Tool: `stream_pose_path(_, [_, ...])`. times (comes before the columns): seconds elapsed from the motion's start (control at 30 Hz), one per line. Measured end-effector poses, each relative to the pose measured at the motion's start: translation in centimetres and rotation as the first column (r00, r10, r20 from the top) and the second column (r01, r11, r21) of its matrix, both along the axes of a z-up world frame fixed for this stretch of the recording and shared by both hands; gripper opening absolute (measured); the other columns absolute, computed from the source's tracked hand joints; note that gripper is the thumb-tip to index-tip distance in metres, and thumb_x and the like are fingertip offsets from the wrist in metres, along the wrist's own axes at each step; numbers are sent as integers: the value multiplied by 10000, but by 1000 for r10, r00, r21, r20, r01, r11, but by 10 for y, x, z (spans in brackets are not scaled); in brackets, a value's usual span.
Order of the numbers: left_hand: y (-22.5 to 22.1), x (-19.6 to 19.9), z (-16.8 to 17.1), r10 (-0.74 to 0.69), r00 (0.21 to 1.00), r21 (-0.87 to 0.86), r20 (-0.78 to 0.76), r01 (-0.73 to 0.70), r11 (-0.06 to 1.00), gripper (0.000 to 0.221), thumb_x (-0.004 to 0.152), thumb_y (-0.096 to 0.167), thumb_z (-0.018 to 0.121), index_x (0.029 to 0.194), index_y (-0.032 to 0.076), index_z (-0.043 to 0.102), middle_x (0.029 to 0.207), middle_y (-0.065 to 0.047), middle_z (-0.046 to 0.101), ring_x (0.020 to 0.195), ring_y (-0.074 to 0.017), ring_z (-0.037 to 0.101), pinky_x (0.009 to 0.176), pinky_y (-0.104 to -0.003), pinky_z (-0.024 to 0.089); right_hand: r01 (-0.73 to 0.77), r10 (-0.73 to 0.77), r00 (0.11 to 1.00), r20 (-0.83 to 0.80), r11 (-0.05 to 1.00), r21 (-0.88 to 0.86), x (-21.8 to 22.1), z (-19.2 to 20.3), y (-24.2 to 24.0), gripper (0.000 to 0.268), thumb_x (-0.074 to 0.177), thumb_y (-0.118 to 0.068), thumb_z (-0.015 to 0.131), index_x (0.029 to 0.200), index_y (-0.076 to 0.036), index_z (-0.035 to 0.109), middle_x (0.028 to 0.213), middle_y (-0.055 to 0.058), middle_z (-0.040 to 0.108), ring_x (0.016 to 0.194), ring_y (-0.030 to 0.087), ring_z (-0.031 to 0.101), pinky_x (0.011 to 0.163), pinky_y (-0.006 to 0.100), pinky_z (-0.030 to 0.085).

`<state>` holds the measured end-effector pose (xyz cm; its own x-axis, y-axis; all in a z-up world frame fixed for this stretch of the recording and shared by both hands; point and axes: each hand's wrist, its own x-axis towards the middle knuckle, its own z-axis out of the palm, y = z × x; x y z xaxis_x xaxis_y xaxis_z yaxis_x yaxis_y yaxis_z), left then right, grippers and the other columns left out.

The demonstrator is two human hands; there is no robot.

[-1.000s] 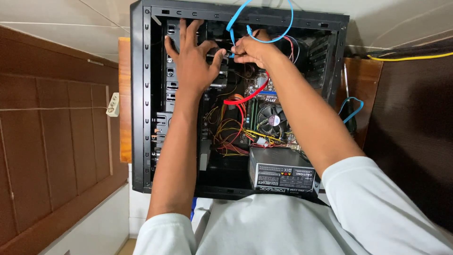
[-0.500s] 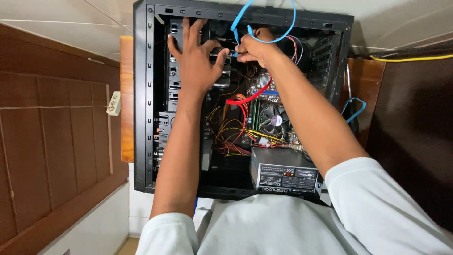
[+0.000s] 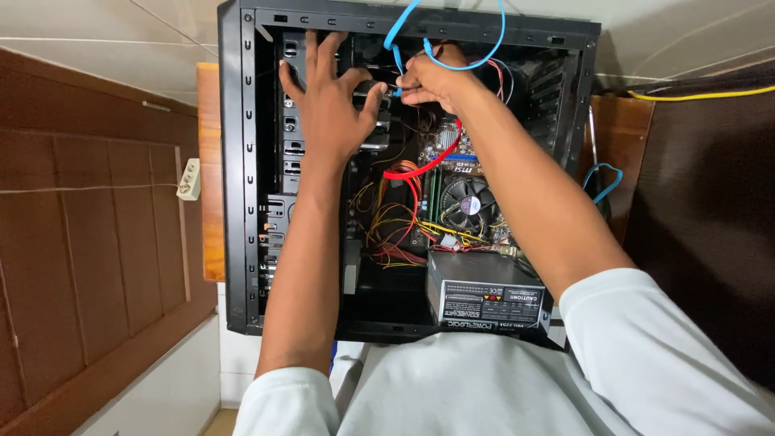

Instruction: Connecting and organizing internal cables inside a desktop computer case.

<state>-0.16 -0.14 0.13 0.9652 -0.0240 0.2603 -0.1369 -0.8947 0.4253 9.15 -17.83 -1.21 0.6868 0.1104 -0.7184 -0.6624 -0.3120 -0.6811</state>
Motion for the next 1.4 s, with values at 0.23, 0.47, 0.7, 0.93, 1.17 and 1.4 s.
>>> stream_pose_path(0.23, [0,0,1,-3,1000,-4,9,3,1000,447,1035,547,519,1001,211,813,1491,-56,425,1490,-371,211,1098,-776,116,35,-35,999,-4,999,-21,4,-3,6,239,822,4,733,1055,-28,693,980,151,763,883,287,819,811,330,738])
stream_pose_path(0.47, [1,0,0,0,1000,-10,-3,0,1000,433,1031,547,528,997,215,803,1506,-62,411,1496,-371,190,1104,-785,101,-63,67,997,33,991,-122,0,7,12,75,910,-58,644,843,-55,679,864,102,770,745,219,815,722,270,698])
stream_pose_path(0.7, [1,-1,-4,-11,999,-16,49,12,1000,465,1051,549,507,966,198,800,1503,-51,414,1494,-376,206,1095,-782,116,-59,64,997,35,991,-120,3,0,9,117,814,-98,731,901,-21,740,889,129,792,774,227,820,756,273,719])
stream_pose_path(0.93, [0,-1,-1,-3,1000,-13,28,3,1000,447,1043,550,525,974,205,801,1491,-58,418,1491,-361,208,1099,-774,125,-136,143,989,25,971,-197,3,0,11,76,841,-126,709,784,-100,667,792,52,779,781,180,837,815,271,662])
stream_pose_path(1.17, [0,0,-3,-2,1000,-20,20,2,1000,399,1029,521,571,990,205,810,1507,-59,410,1497,-368,194,1101,-780,108,-145,146,989,38,989,-22,7,-15,-3,81,903,-75,724,981,-62,705,1019,126,774,913,260,807,850,332,724])
stream_pose_path(1.4, [-1,0,-1,4,1000,-18,8,-4,1000,410,1025,546,546,979,231,805,1494,-48,429,1492,-376,213,1106,-771,104,-126,124,992,23,988,94,8,-25,-9,105,902,-100,778,946,-43,701,965,162,758,890,261,803,868,357,728])
